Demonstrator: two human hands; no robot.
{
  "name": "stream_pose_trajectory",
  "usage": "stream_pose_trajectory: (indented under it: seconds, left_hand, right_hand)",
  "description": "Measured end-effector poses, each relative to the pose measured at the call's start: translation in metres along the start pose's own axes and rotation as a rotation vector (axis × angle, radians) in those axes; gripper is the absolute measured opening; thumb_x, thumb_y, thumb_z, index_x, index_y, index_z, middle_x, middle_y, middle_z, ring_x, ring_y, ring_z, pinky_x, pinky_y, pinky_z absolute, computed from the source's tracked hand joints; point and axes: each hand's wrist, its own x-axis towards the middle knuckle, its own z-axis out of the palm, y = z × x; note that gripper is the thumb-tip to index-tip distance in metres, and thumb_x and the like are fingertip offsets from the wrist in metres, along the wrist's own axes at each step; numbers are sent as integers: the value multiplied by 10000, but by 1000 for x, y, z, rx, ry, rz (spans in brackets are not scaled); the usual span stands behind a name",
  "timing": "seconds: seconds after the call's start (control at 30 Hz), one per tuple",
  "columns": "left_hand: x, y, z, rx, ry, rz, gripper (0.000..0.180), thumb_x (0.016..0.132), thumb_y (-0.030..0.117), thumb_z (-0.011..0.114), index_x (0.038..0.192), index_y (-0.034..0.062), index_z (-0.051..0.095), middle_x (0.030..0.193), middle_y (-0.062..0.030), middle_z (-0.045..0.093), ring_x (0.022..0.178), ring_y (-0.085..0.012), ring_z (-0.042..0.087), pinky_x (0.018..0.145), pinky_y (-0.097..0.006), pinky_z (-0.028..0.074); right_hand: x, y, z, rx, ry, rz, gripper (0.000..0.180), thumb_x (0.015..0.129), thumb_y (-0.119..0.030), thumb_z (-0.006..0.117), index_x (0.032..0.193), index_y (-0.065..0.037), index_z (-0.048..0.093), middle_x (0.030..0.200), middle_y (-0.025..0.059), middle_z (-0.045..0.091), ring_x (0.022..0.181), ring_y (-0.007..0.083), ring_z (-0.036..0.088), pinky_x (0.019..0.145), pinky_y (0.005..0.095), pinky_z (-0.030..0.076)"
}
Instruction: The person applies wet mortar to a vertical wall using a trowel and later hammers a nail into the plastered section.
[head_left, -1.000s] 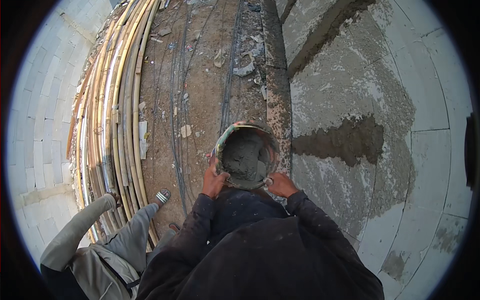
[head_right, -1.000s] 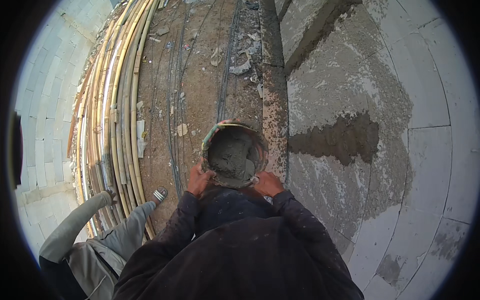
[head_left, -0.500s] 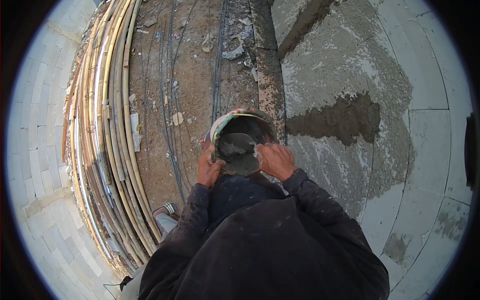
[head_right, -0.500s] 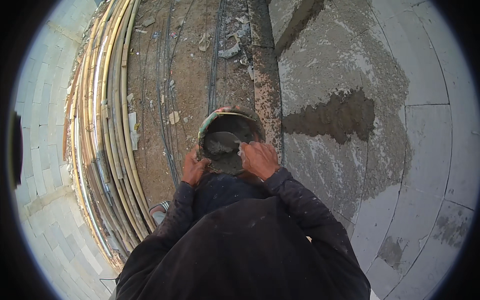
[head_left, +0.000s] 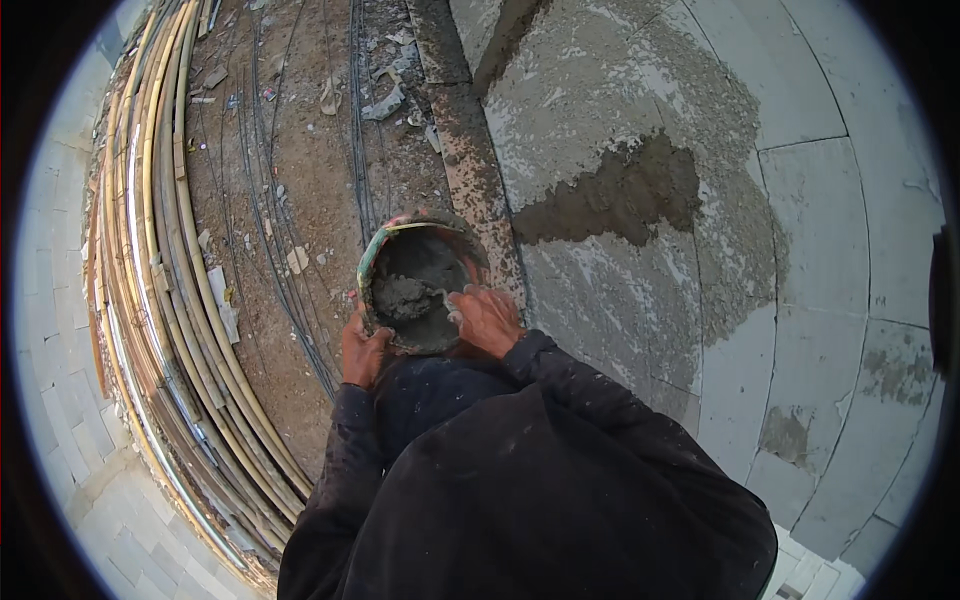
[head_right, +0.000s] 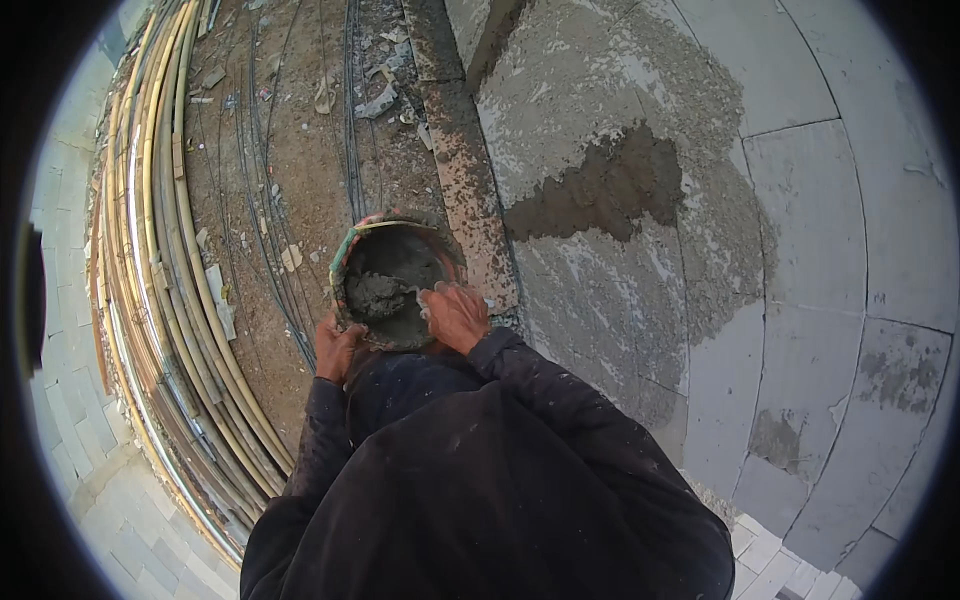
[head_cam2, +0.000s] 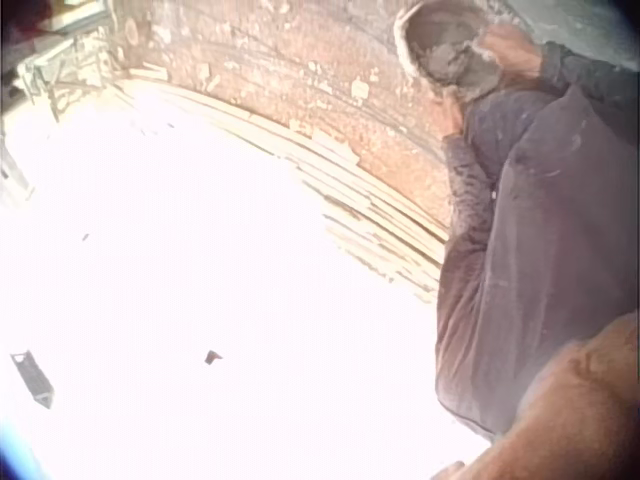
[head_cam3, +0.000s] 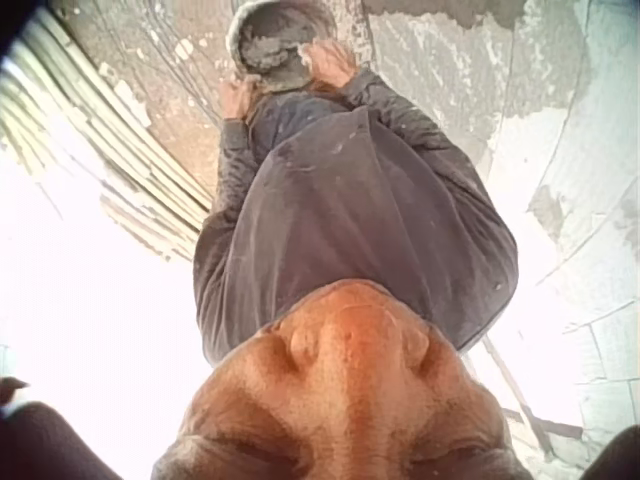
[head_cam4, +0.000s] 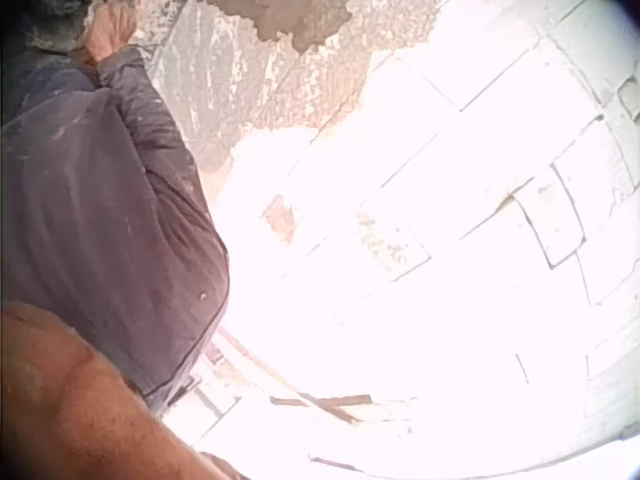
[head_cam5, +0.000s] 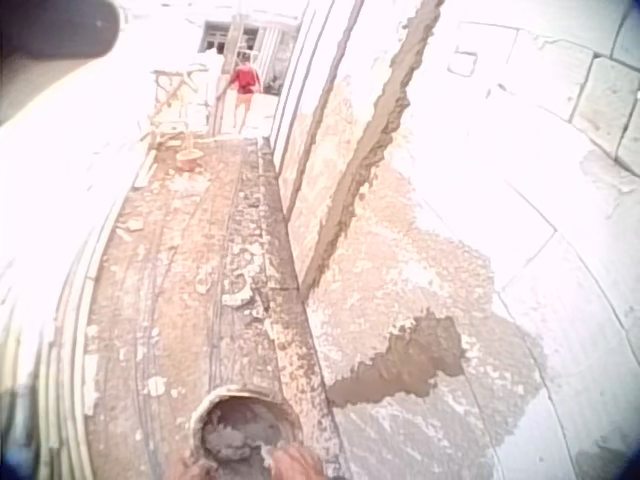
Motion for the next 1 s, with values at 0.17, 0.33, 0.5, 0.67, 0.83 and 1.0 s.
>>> stream_pose_trajectory:
  seconds: [0.17, 0.33, 0.5, 0.67, 0.83, 1.0]
  left_hand:
    - [-3, 3, 14, 3, 23, 66, 583, 895, -77, 591, 1466, -4, 502, 1163, -133, 709, 850, -230, 744, 644, -352, 669]
    - [5, -28, 8, 35, 98, 57, 673, 844, -92, 587, 1503, 9, 493, 1337, -120, 647, 1080, -227, 687, 750, -332, 643]
    - [10, -42, 14, 85, 50, 236, 584, 879, -87, 591, 1449, 8, 504, 1250, -122, 672, 892, -215, 732, 647, -330, 647]
    - [7, -38, 8, 191, 87, 228, 561, 892, -96, 581, 1437, 21, 520, 1166, -99, 713, 894, -214, 746, 673, -332, 648]
    - [4, -16, 17, -42, 91, 50, 529, 863, -84, 613, 1384, -7, 566, 1148, -127, 711, 916, -229, 721, 725, -354, 625]
    - [6, -14, 2, -70, 73, 9, 398, 894, -81, 601, 1290, -39, 584, 1045, -144, 730, 760, -268, 749, 620, -397, 660]
  right_hand:
    - [4, 8, -31, 107, 42, 186, 289, 850, -242, 728, 1076, -66, 766, 894, 194, 730, 841, 422, 707, 765, 541, 561]
    - [2, 47, -74, -213, -85, 119, 258, 846, -228, 698, 986, -23, 766, 826, 219, 700, 778, 433, 690, 720, 570, 532]
    - [-10, 33, 8, -95, -223, 221, 270, 860, -236, 682, 1002, -25, 772, 866, 245, 710, 793, 459, 686, 742, 596, 527]
    - [-9, 13, -11, 248, -295, 196, 341, 929, -297, 692, 1173, -77, 782, 1066, 230, 755, 946, 460, 701, 850, 527, 551]
    - [-34, 46, 4, 244, -162, 293, 350, 955, -325, 709, 1169, -55, 769, 1069, 221, 758, 971, 434, 707, 860, 497, 541]
    - [-20, -19, -99, 279, -126, 296, 431, 946, -310, 732, 1262, -17, 717, 1092, 231, 751, 1002, 449, 706, 855, 514, 542]
